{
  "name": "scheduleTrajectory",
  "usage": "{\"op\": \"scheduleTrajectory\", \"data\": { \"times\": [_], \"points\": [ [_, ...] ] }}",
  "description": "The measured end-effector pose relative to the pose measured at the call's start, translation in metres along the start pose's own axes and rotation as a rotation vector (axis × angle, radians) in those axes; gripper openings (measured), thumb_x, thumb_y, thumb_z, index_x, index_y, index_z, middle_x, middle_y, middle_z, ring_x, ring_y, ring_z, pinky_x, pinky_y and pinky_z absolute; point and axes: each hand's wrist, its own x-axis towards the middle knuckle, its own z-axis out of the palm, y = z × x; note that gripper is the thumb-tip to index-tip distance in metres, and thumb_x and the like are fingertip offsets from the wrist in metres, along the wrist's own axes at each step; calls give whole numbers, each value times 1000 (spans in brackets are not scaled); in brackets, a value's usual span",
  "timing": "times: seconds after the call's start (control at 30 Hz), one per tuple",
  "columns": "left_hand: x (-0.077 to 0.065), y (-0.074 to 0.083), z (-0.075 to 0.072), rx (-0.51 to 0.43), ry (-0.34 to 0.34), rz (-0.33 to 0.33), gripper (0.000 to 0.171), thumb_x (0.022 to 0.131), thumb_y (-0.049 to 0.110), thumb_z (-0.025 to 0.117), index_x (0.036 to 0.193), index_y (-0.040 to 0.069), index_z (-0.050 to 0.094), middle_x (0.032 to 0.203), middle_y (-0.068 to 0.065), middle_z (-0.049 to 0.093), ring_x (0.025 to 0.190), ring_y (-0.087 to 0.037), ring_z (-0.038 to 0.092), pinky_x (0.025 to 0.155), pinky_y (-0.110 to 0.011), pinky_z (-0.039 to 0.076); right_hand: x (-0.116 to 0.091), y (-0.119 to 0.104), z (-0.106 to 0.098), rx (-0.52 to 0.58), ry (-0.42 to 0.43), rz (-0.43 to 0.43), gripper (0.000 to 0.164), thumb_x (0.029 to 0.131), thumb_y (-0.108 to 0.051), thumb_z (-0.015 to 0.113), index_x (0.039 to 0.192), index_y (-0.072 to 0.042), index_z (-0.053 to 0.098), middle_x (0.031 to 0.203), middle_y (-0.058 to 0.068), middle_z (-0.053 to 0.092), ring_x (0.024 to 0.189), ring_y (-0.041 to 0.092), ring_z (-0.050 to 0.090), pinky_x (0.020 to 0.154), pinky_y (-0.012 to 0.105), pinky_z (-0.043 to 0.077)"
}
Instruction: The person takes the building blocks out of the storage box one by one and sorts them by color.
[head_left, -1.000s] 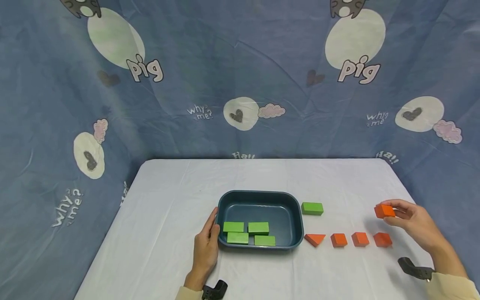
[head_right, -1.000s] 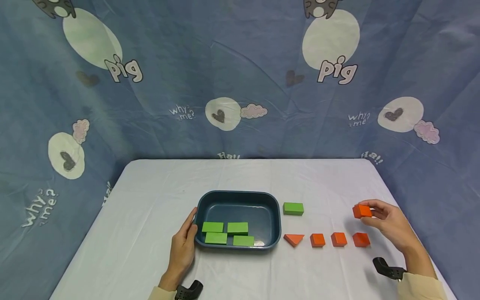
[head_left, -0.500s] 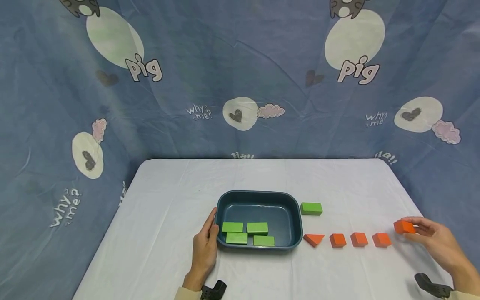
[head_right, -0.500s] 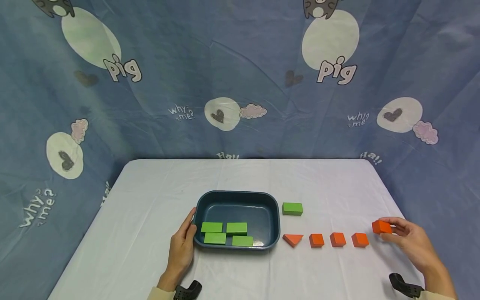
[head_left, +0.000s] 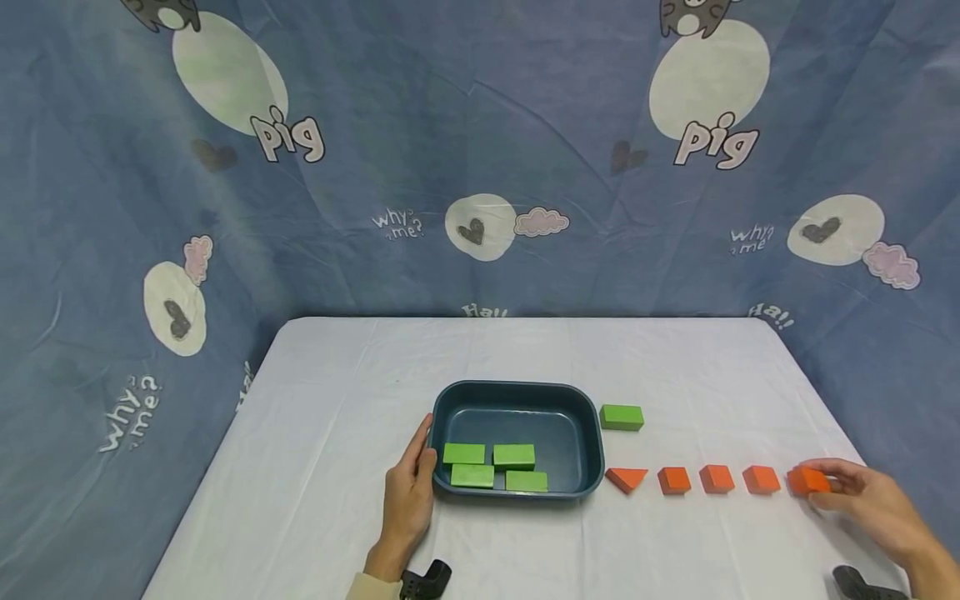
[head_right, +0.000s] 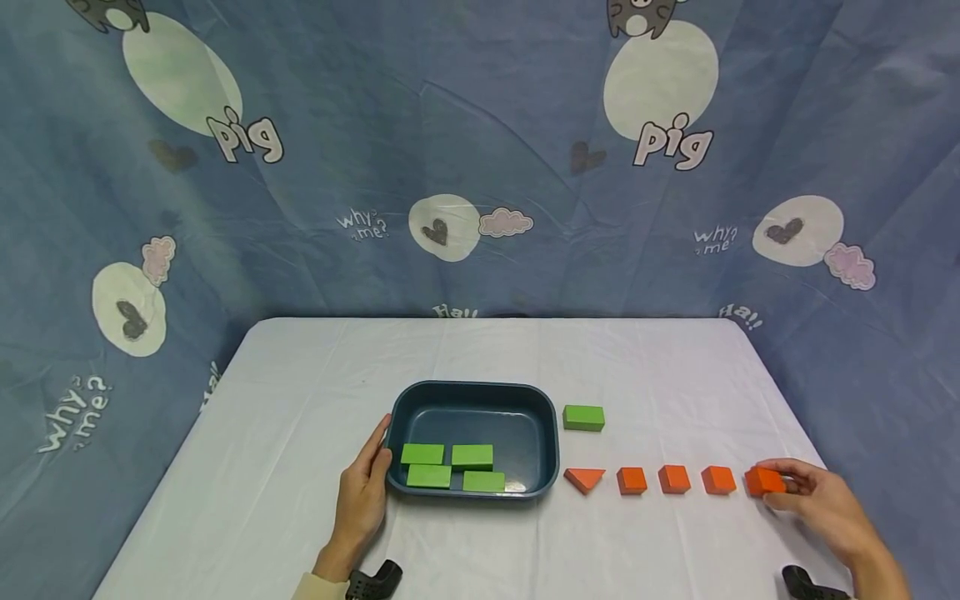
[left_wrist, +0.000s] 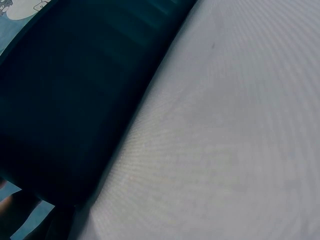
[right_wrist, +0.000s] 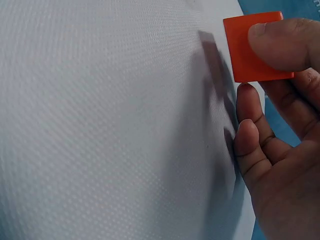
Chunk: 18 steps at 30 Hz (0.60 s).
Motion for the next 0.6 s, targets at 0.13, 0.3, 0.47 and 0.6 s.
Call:
{"op": "scheduleTrajectory", "data": {
  "times": [0.13, 0.3, 0.47, 0.6],
  "points": [
    [0, 0, 0, -9, -6, -5, 45, 108, 16, 51, 152, 9, 50, 148, 0, 53, 136, -16, 48, 106, -9, 30, 1, -1, 1, -40, -5, -17, 62, 86, -19, 80, 132, 13, 54, 112, 21, 70, 91, 18, 59, 75, 36, 46],
    [-1, -2, 0, -10, -9, -11, 45, 108, 17, 51, 152, 11, 50, 147, -2, 54, 134, -16, 49, 105, -8, 31, 3, 2, 3, -60, -9, -10, 65, 86, -19, 80, 133, 15, 52, 115, 26, 67, 95, 26, 59, 77, 40, 48],
    [-1, -2, 0, -6, -8, -14, 45, 108, 17, 51, 152, 8, 49, 148, -2, 53, 136, -16, 48, 106, -8, 30, 7, 4, 3, -27, -7, 2, 68, 85, -17, 81, 134, 17, 49, 112, 24, 68, 94, 27, 60, 84, 48, 48],
    [0, -2, -1, -1, -5, -16, 44, 108, 17, 51, 152, 9, 50, 148, -2, 53, 136, -17, 47, 106, -8, 29, 9, 6, 3, -14, -7, 13, 69, 84, -17, 83, 134, 17, 49, 111, 23, 69, 94, 28, 59, 86, 52, 46]
  ]
}}
